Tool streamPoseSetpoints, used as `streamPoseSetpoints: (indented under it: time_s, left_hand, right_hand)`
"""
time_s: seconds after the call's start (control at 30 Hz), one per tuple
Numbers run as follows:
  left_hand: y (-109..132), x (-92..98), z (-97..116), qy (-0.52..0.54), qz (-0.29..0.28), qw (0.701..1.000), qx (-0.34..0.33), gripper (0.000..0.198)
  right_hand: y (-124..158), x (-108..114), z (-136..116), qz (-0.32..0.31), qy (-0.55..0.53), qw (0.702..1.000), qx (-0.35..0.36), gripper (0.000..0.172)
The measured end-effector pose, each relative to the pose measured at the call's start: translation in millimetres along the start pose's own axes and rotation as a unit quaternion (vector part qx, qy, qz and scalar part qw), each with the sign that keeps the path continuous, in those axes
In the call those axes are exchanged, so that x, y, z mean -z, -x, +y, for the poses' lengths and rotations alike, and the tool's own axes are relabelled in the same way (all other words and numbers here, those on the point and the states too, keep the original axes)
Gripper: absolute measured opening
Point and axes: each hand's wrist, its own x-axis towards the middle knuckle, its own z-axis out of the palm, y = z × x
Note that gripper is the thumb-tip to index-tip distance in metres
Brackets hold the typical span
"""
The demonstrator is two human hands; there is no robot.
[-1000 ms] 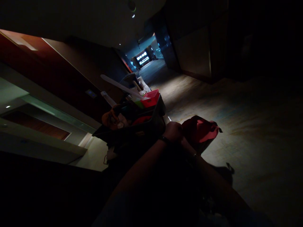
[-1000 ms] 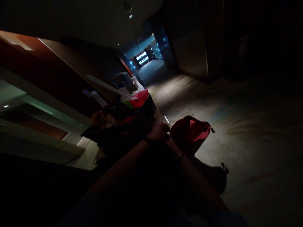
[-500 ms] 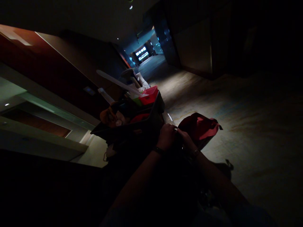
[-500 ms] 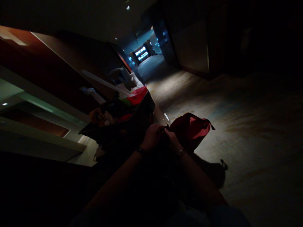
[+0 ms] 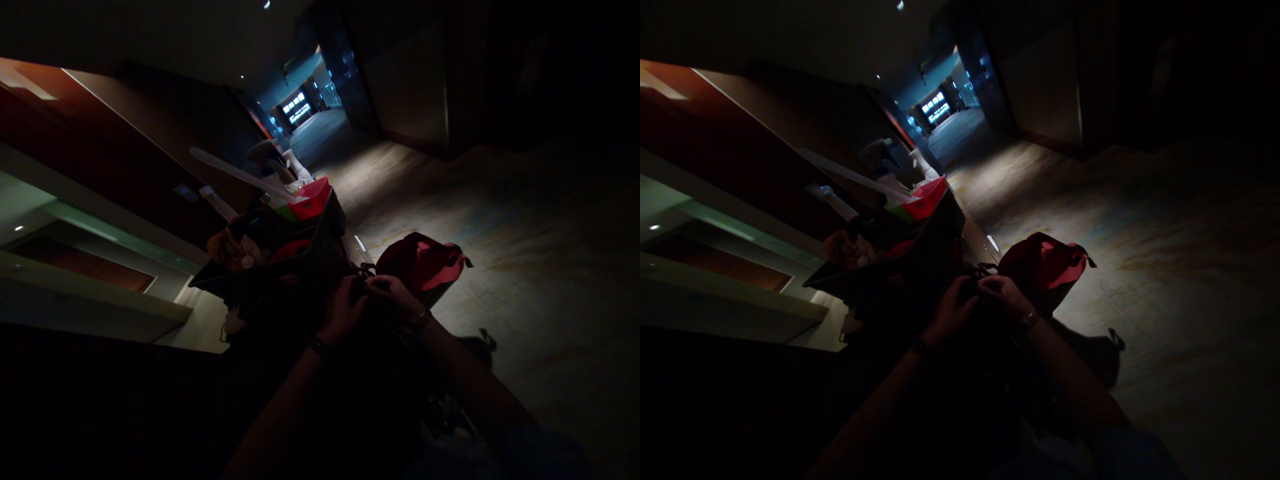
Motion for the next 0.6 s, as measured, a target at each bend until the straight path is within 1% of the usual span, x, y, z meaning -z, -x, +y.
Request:
streamPoseSetpoints:
  time_s: [0.07, 0.1, 0.17, 0.2, 0.27, 0.33, 0.4, 0.5, 0.6]
  left_hand:
    - [1, 2.3, -3, -0.001, -0.014, 0.999, 0.030, 0.038]
    - [-1, 2.5, -3, -0.002, -0.018, 0.999, 0.045, 0.035]
    - [-7, 1.7, -2, 0.001, -0.025, 0.996, 0.085, 0.033]
    - [-10, 1.2, -2, 0.006, -0.029, 0.994, 0.108, 0.034]
    - [-15, 1.0, -3, 0.016, -0.035, 0.990, 0.139, 0.037]
    - [-17, 3.0, -6, 0.012, -0.041, 0.990, 0.138, 0.037]
    - [-16, 7.2, -7, -0.018, -0.056, 0.990, 0.125, 0.034]
    - [-15, 13.8, -6, -0.091, -0.075, 0.984, 0.132, 0.032]
    - [-14, 17.4, -8, -0.157, -0.068, 0.978, 0.123, 0.033]
  right_hand:
    - [-4, 0, -3, -0.002, 0.099, 0.992, 0.077, 0.034]
    - [-7, -2, -3, 0.014, 0.155, 0.979, 0.129, 0.026]
    - [-16, -8, -1, 0.071, 0.259, 0.938, 0.219, 0.015]
    - [-21, -11, 1, 0.097, 0.302, 0.915, 0.251, 0.012]
    - [-28, -16, 6, 0.122, 0.360, 0.878, 0.290, 0.010]
    - [-31, -18, 10, 0.124, 0.392, 0.859, 0.304, 0.008]
    - [-30, -18, 9, 0.107, 0.411, 0.855, 0.297, 0.008]
    - [-24, -14, 1, 0.065, 0.446, 0.851, 0.269, 0.009]
    - [-13, -7, -3, 0.045, 0.492, 0.835, 0.243, 0.019]
